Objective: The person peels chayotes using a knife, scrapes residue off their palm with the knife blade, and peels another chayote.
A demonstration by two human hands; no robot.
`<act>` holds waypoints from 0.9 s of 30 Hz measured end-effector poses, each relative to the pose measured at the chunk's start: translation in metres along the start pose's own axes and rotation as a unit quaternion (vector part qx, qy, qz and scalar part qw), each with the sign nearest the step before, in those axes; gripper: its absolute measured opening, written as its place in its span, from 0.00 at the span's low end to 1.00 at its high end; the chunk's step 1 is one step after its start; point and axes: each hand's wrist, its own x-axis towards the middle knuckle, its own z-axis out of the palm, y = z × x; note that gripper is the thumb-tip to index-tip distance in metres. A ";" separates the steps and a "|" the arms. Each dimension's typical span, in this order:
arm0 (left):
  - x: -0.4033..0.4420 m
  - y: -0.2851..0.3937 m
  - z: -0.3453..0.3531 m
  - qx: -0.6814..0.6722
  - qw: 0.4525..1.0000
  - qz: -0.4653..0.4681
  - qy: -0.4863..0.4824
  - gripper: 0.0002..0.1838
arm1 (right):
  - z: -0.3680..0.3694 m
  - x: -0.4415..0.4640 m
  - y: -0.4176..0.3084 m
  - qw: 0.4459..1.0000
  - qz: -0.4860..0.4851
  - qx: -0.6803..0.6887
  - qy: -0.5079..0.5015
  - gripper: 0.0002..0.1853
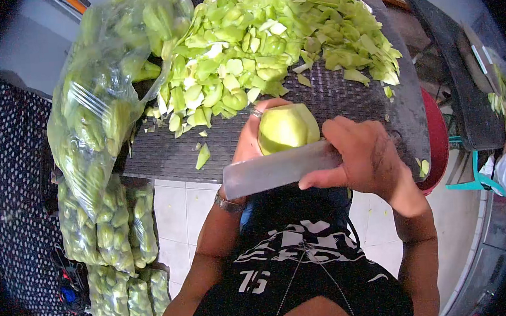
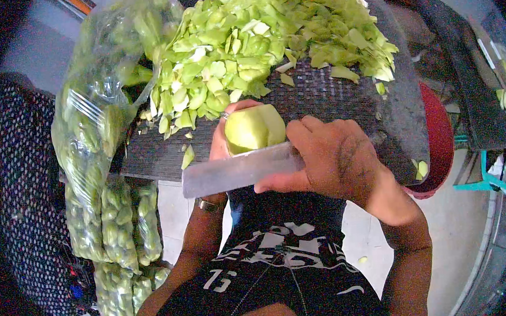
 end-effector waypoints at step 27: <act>-0.012 -0.001 0.011 -0.451 0.881 -0.136 0.033 0.40 | 0.022 -0.009 0.021 0.966 0.139 0.211 0.050 0.33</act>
